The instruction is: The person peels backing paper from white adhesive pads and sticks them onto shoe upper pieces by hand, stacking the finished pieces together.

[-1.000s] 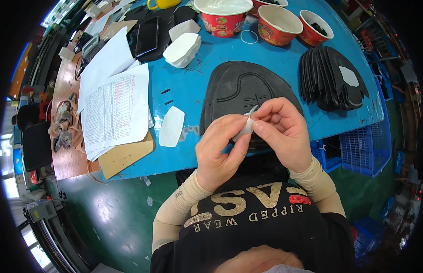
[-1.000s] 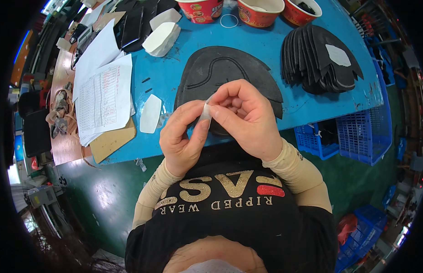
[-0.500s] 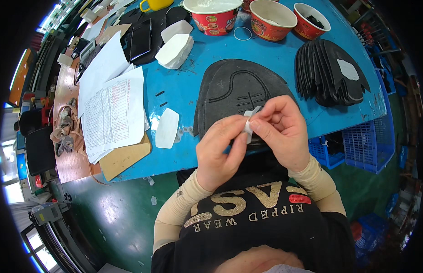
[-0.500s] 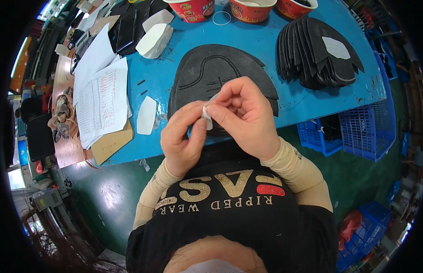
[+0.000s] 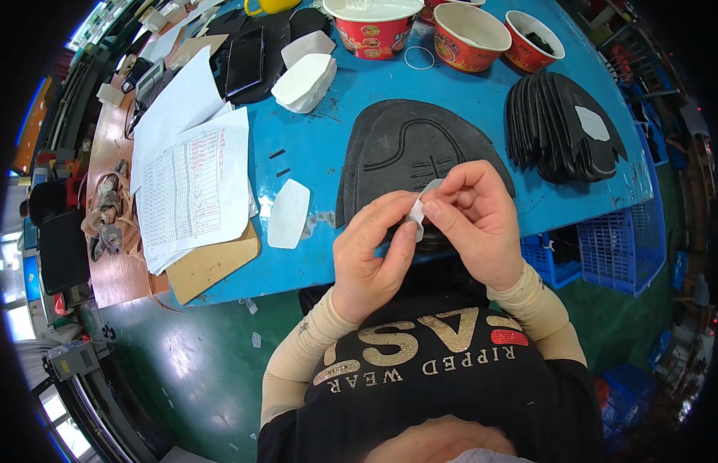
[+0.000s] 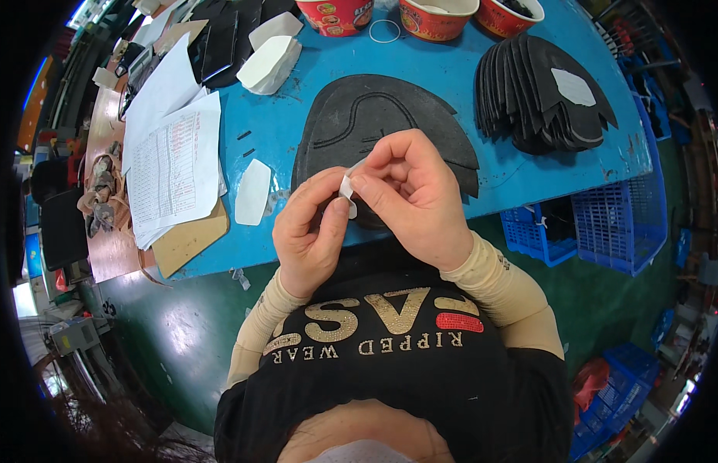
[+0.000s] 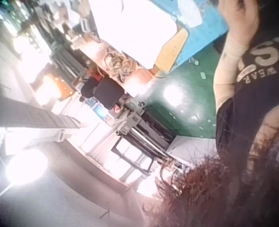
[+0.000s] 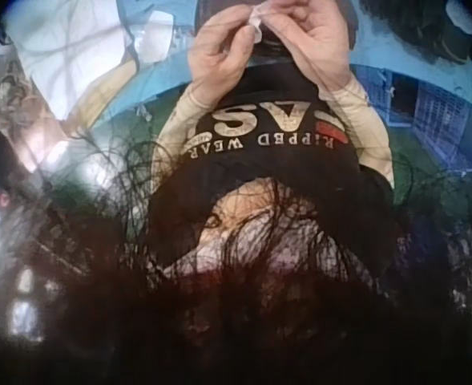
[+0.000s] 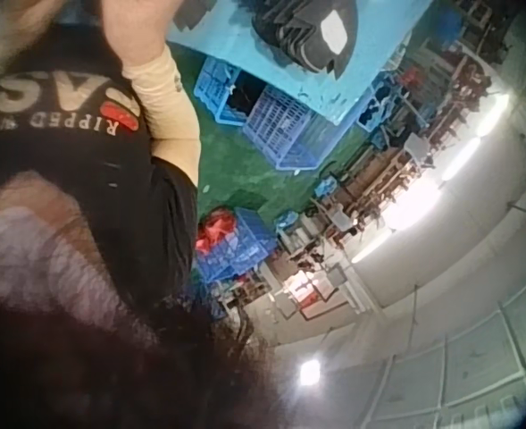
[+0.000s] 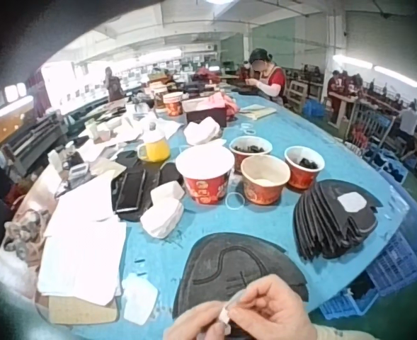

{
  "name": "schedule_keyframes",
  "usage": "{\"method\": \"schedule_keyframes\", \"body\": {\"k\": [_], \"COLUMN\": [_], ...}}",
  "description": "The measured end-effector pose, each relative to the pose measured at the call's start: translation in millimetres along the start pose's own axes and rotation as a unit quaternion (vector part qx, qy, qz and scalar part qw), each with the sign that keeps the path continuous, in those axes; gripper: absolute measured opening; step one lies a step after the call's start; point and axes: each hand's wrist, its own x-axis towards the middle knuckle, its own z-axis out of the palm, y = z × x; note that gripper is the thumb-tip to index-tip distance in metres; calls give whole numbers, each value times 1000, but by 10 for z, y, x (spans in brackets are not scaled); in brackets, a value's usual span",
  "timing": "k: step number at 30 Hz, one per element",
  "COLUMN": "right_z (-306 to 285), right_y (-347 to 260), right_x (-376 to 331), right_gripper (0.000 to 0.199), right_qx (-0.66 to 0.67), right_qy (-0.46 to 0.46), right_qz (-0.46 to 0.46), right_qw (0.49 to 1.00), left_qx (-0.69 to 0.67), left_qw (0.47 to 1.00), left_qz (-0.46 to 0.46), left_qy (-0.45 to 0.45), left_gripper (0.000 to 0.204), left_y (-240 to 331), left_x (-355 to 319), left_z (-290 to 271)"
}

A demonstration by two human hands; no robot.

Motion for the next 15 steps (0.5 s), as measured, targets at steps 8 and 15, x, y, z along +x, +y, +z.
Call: {"method": "schedule_keyframes", "body": {"k": [8, 15], "right_z": [115, 168], "right_y": [39, 81], "right_x": [-35, -22], "right_gripper": [17, 17], "right_qx": [-191, -313], "right_qy": [29, 44], "right_qz": [-127, -201], "right_qw": [973, 927], "left_qx": [41, 83], "left_qw": [999, 995], "left_qz": [23, 51], "left_qy": [10, 4], "left_gripper": [18, 17], "left_y": [49, 29], "left_x": [47, 56], "left_z": [-73, -143]}}
